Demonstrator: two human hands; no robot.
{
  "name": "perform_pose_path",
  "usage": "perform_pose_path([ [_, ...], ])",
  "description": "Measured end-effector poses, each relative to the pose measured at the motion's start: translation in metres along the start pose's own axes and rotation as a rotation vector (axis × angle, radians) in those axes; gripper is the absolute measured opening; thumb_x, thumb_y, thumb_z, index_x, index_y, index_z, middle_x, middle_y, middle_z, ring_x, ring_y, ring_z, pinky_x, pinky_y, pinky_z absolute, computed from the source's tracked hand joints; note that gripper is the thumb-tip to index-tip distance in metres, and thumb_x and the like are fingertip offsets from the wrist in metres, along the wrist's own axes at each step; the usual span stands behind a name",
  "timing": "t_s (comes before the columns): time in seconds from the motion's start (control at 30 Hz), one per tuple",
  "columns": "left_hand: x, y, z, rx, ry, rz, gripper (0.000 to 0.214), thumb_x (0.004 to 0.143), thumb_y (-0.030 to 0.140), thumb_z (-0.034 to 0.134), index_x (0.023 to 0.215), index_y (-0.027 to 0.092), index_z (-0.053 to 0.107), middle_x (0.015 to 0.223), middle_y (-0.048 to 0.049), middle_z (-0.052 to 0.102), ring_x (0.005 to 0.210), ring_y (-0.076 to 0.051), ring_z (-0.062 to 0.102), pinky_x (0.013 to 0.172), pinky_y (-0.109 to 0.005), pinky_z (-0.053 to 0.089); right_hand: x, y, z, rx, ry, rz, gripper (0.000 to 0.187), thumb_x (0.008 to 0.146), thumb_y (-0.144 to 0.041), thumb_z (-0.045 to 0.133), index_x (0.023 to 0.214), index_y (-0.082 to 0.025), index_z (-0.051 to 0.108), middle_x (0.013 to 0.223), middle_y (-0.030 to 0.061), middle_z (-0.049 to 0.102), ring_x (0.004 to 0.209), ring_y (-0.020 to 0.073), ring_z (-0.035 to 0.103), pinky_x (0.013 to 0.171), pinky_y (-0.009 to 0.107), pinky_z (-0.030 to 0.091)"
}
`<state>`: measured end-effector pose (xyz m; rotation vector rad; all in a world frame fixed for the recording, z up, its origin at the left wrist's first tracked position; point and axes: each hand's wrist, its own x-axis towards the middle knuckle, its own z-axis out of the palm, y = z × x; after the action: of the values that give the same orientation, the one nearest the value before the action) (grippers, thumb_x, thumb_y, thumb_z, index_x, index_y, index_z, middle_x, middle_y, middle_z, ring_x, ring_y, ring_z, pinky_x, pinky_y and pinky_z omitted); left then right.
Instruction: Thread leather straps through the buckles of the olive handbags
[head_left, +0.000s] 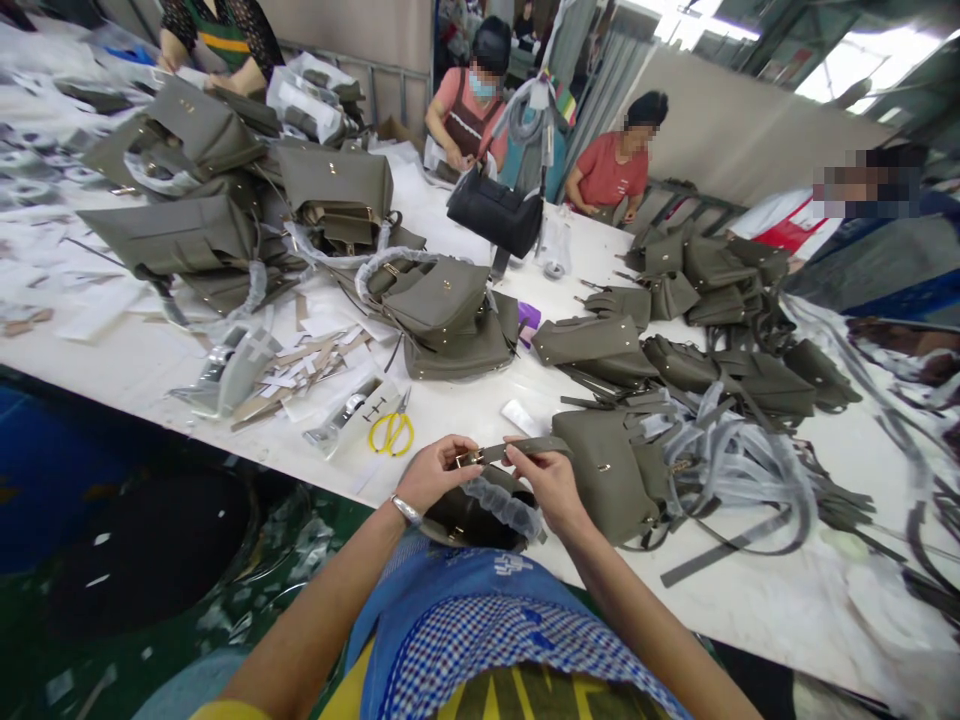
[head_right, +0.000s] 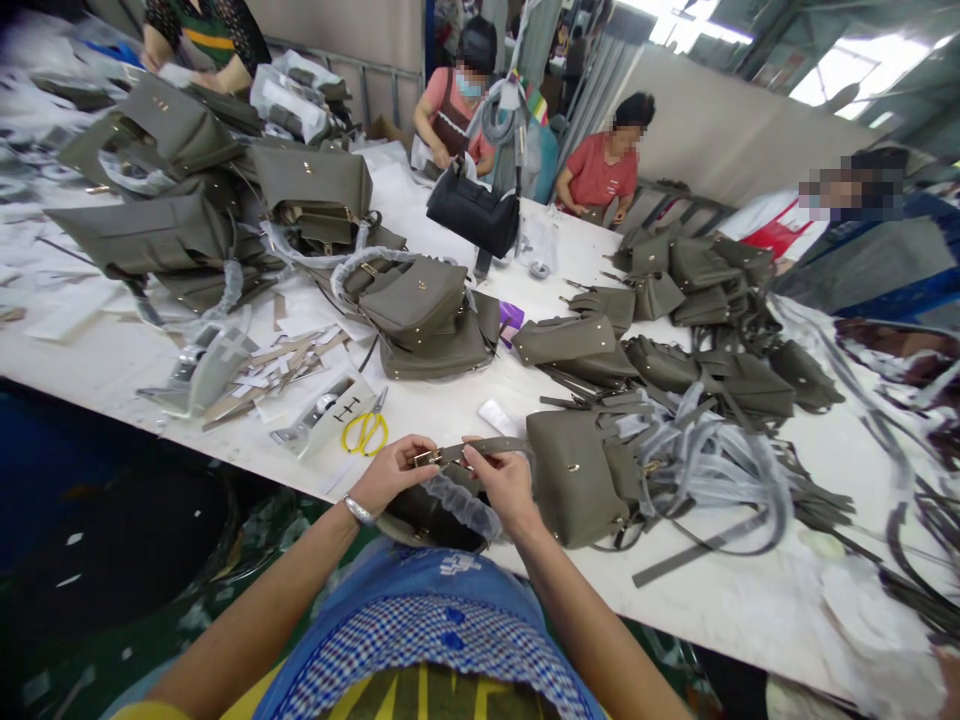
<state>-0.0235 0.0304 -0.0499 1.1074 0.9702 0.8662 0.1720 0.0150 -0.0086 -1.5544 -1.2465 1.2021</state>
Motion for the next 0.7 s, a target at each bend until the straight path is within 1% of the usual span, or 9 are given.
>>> perform_pose_path([
  [0.07, -0.001, -0.002, -0.001, -0.124, -0.015, -0.03, 0.036, 0.067, 0.031, 0.076, 0.097, 0.017, 0.059, 0.093, -0.0044, 0.067, 0.085, -0.017, 0.062, 0.079, -0.029, 0.047, -0.001, -0.002, 0.002, -0.046, 0.003, -0.031, 0.036, 0.079, -0.043, 0.062, 0.1, -0.015, 0.072, 0.082, 0.0075, 0.074, 0.067, 0.0201, 0.064, 0.059, 0.031, 0.051],
  [0.13, -0.002, -0.005, 0.0, -0.154, -0.031, -0.043, 0.037, 0.066, 0.03, 0.077, 0.096, 0.016, 0.06, 0.091, -0.0046, 0.067, 0.084, -0.016, 0.062, 0.078, -0.029, 0.047, -0.003, -0.008, 0.004, -0.154, 0.015, -0.116, 0.03, 0.08, -0.04, 0.061, 0.098, -0.019, 0.073, 0.087, 0.0064, 0.074, 0.073, 0.0212, 0.065, 0.064, 0.032, 0.052],
  [0.2, -0.001, -0.008, 0.001, -0.121, -0.034, -0.035, 0.037, 0.065, 0.028, 0.078, 0.095, 0.015, 0.06, 0.09, -0.0051, 0.067, 0.084, -0.017, 0.062, 0.079, -0.03, 0.048, -0.007, -0.014, 0.007, -0.274, 0.001, -0.226, 0.024, 0.082, -0.037, 0.06, 0.096, -0.023, 0.073, 0.093, 0.0052, 0.074, 0.08, 0.022, 0.065, 0.068, 0.032, 0.052],
  [0.27, 0.0, -0.01, 0.002, -0.075, -0.031, -0.01, 0.038, 0.065, 0.028, 0.077, 0.096, 0.015, 0.06, 0.094, -0.0063, 0.068, 0.088, -0.019, 0.063, 0.083, -0.033, 0.048, -0.009, -0.02, 0.01, -0.366, -0.057, -0.315, 0.022, 0.083, -0.033, 0.058, 0.097, -0.025, 0.073, 0.096, 0.0047, 0.073, 0.081, 0.0222, 0.065, 0.067, 0.032, 0.052],
  [0.37, 0.0, -0.011, 0.003, 0.029, -0.039, 0.045, 0.046, 0.063, 0.028, 0.079, 0.103, 0.017, 0.06, 0.102, -0.0079, 0.067, 0.096, -0.022, 0.062, 0.089, -0.036, 0.047, -0.006, -0.024, 0.013, -0.423, -0.112, -0.349, 0.023, 0.083, -0.03, 0.056, 0.099, -0.025, 0.072, 0.096, 0.0055, 0.072, 0.079, 0.0215, 0.065, 0.067, 0.032, 0.053],
  [0.43, -0.003, -0.009, 0.003, 0.098, -0.038, 0.071, 0.048, 0.063, 0.029, 0.078, 0.106, 0.018, 0.06, 0.101, -0.0074, 0.067, 0.093, -0.021, 0.062, 0.087, -0.035, 0.048, -0.001, -0.023, 0.011, -0.399, -0.083, -0.309, 0.023, 0.082, -0.031, 0.057, 0.097, -0.023, 0.072, 0.094, 0.0059, 0.072, 0.077, 0.0211, 0.065, 0.067, 0.032, 0.053],
  [0.5, -0.005, -0.006, 0.003, 0.081, -0.025, 0.067, 0.042, 0.066, 0.029, 0.076, 0.103, 0.017, 0.061, 0.097, -0.0059, 0.067, 0.088, -0.019, 0.062, 0.082, -0.033, 0.048, 0.004, -0.02, 0.008, -0.305, -0.076, -0.229, 0.024, 0.081, -0.035, 0.058, 0.096, -0.022, 0.072, 0.089, 0.006, 0.073, 0.075, 0.021, 0.066, 0.068, 0.033, 0.054],
  [0.57, -0.008, -0.004, 0.004, -0.042, 0.002, 0.029, 0.037, 0.067, 0.029, 0.074, 0.1, 0.017, 0.061, 0.093, -0.0045, 0.066, 0.085, -0.018, 0.061, 0.078, -0.03, 0.048, 0.007, -0.015, 0.006, -0.17, -0.101, -0.123, 0.027, 0.079, -0.038, 0.061, 0.096, -0.02, 0.071, 0.085, 0.0063, 0.073, 0.074, 0.0215, 0.067, 0.066, 0.033, 0.054],
  [0.7, -0.008, -0.006, 0.007, -0.316, 0.051, -0.05, 0.04, 0.061, 0.027, 0.079, 0.094, 0.015, 0.06, 0.088, -0.0028, 0.063, 0.079, -0.014, 0.058, 0.072, -0.025, 0.045, 0.007, -0.006, 0.008, 0.14, -0.112, 0.116, 0.034, 0.073, -0.041, 0.068, 0.096, -0.016, 0.07, 0.081, 0.0069, 0.073, 0.075, 0.0207, 0.067, 0.058, 0.027, 0.05],
])
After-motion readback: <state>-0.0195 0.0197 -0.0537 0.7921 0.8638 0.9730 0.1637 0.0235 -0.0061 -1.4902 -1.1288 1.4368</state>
